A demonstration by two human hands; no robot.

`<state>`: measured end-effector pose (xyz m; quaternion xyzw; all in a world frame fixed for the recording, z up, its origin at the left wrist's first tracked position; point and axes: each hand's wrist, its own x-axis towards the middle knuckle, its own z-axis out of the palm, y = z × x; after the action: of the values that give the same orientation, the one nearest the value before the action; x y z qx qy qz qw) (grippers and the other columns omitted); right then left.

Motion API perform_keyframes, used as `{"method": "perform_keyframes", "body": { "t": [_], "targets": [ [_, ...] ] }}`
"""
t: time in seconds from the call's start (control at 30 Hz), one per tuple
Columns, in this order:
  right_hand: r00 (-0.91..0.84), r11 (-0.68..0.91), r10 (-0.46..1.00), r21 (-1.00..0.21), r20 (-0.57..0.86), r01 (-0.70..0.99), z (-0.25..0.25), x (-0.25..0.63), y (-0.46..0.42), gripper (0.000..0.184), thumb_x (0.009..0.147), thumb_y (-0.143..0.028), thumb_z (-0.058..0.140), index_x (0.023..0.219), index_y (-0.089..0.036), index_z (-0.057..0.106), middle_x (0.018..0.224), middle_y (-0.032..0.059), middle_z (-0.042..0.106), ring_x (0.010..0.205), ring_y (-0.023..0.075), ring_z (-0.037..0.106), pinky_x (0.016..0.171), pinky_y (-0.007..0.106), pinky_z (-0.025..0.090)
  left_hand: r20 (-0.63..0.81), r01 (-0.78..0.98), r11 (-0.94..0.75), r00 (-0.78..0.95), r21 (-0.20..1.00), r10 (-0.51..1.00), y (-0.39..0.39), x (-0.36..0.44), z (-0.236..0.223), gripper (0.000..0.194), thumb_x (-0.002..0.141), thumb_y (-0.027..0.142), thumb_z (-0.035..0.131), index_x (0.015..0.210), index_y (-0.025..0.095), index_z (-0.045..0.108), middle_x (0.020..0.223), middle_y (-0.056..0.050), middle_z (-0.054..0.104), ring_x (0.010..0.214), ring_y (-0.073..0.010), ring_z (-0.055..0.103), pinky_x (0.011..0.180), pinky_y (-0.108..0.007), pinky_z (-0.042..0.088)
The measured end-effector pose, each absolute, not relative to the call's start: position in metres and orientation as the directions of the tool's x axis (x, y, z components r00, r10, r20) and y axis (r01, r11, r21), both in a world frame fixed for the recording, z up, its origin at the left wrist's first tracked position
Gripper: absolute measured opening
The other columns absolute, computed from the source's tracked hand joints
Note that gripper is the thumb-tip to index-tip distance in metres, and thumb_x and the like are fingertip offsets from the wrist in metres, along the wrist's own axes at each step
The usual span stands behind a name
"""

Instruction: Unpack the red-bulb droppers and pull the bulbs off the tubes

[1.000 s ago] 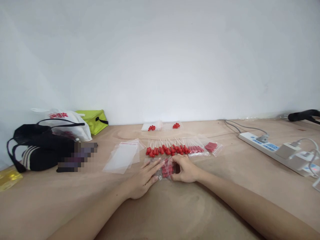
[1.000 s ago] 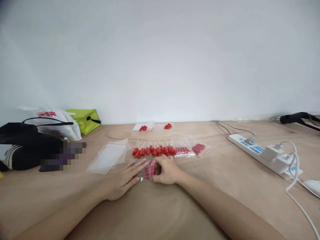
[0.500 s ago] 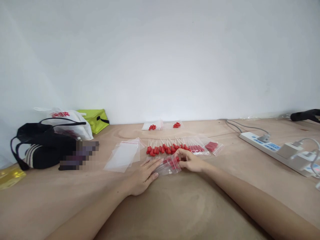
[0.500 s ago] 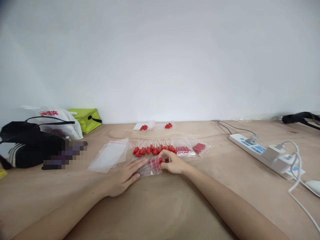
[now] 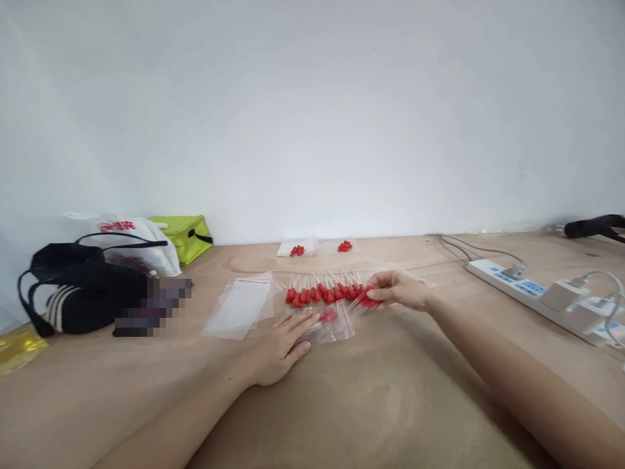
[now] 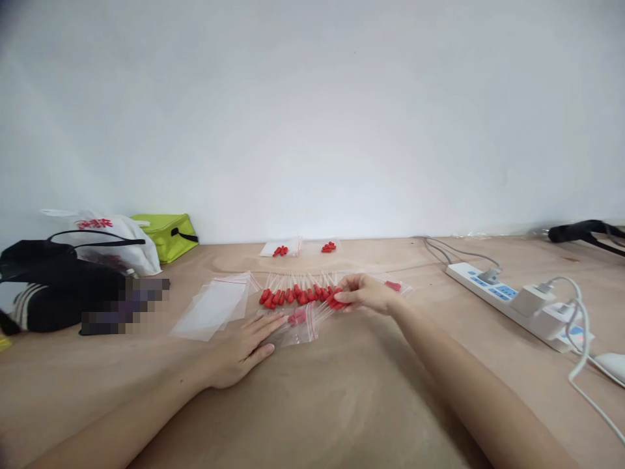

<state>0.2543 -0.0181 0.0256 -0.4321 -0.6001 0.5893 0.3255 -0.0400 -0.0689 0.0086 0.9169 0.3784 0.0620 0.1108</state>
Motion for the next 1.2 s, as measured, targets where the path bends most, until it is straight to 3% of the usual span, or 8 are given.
{"method": "perform_keyframes", "body": {
  "t": [0.17, 0.3, 0.4, 0.5, 0.6, 0.9, 1.03, 1.2],
  "targets": [
    [-0.197, 0.208, 0.966, -0.953, 0.165, 0.22, 0.065, 0.287, -0.017, 0.025, 0.061, -0.034, 0.069, 0.071, -0.015, 0.057, 0.071, 0.003, 0.064, 0.067, 0.0126, 0.061, 0.062, 0.026, 0.051, 0.024, 0.687, -0.659, 0.687, 0.307, 0.727, -0.069, -0.039, 0.007, 0.045, 0.089, 0.04, 0.029, 0.132, 0.029, 0.025, 0.139, 0.0, 0.027, 0.128, -0.0206, 0.022, 0.105, -0.045, 0.018],
    [-0.034, 0.455, 0.882, -0.829, 0.47, 0.325, 0.058, 0.242, -0.007, 0.016, 0.072, -0.031, 0.059, 0.078, -0.016, 0.056, 0.077, 0.0037, 0.064, 0.072, 0.0134, 0.06, 0.067, 0.028, 0.049, 0.137, 0.702, -0.528, 0.534, 0.479, 0.834, -0.063, -0.038, 0.003, 0.041, 0.089, 0.039, 0.027, 0.122, 0.023, 0.044, 0.128, -0.002, 0.046, 0.12, -0.0186, 0.038, 0.102, -0.038, 0.028],
    [-0.249, 0.649, 0.714, -0.484, 0.654, 0.587, 0.04, 0.193, 0.006, 0.01, 0.08, -0.021, 0.049, 0.083, -0.016, 0.057, 0.084, 0.0056, 0.062, 0.08, 0.0142, 0.057, 0.072, 0.028, 0.046, 0.223, 0.67, -0.459, 0.411, 0.583, 0.884, -0.054, -0.04, 0.0, 0.04, 0.088, 0.038, 0.027, 0.107, 0.018, 0.056, 0.114, -0.005, 0.057, 0.108, -0.0181, 0.049, 0.094, -0.034, 0.038],
    [-0.519, 0.641, 0.663, -0.05, 0.539, 0.766, 0.025, 0.159, 0.016, 0.02, 0.084, -0.011, 0.038, 0.092, -0.015, 0.056, 0.097, 0.0098, 0.057, 0.082, 0.0153, 0.055, 0.07, 0.027, 0.043, 0.253, 0.652, -0.482, 0.418, 0.585, 0.872, -0.048, -0.041, -0.001, 0.034, 0.087, 0.037, 0.032, 0.1, 0.018, 0.058, 0.109, -0.004, 0.059, 0.103, -0.0181, 0.052, 0.091, -0.033, 0.04],
    [-0.646, 0.657, 0.64, 0.14, 0.416, 0.741, 0.017, 0.141, 0.019, 0.021, 0.083, -0.011, 0.04, 0.096, -0.016, 0.056, 0.099, 0.0107, 0.056, 0.083, 0.0171, 0.055, 0.069, 0.027, 0.042, 0.259, 0.648, -0.52, 0.46, 0.557, 0.849, -0.046, -0.043, -0.001, 0.03, 0.086, 0.035, 0.035, 0.099, 0.019, 0.058, 0.11, -0.004, 0.057, 0.104, -0.0178, 0.051, 0.092, -0.033, 0.039],
    [-0.677, 0.703, 0.63, 0.09, 0.381, 0.705, 0.01, 0.126, 0.018, 0.022, 0.085, -0.029, 0.044, 0.103, -0.022, 0.056, 0.095, 0.0047, 0.06, 0.08, 0.0154, 0.058, 0.065, 0.024, 0.041, 0.235, 0.661, -0.567, 0.527, 0.492, 0.817, -0.045, -0.045, -0.004, 0.026, 0.086, 0.031, 0.038, 0.1, 0.021, 0.058, 0.116, -0.005, 0.052, 0.107, -0.0173, 0.048, 0.093, -0.033, 0.037],
    [-0.516, 0.709, 0.636, -0.17, 0.573, 0.685, 0.01, 0.144, 0.013, 0.027, 0.083, -0.032, 0.046, 0.107, -0.02, 0.053, 0.098, 0.0047, 0.059, 0.083, 0.0143, 0.056, 0.073, 0.025, 0.04, 0.291, 0.64, -0.6, 0.529, 0.48, 0.797, -0.048, -0.045, -0.004, 0.024, 0.086, 0.03, 0.04, 0.094, 0.02, 0.06, 0.107, -0.005, 0.056, 0.1, -0.0161, 0.052, 0.089, -0.031, 0.041],
    [-0.23, 0.64, 0.682, -0.415, 0.694, 0.647, -0.001, 0.19, -0.014, 0.01, 0.078, -0.019, 0.047, 0.081, -0.017, 0.057, 0.071, 0.0017, 0.056, 0.065, 0.0118, 0.051, 0.062, 0.023, 0.038, 0.382, 0.613, -0.652, 0.529, 0.445, 0.758, -0.052, -0.044, -0.002, 0.022, 0.084, 0.027, 0.043, 0.085, 0.018, 0.062, 0.092, -0.004, 0.062, 0.088, -0.0146, 0.057, 0.08, -0.028, 0.045]
  ]
}}
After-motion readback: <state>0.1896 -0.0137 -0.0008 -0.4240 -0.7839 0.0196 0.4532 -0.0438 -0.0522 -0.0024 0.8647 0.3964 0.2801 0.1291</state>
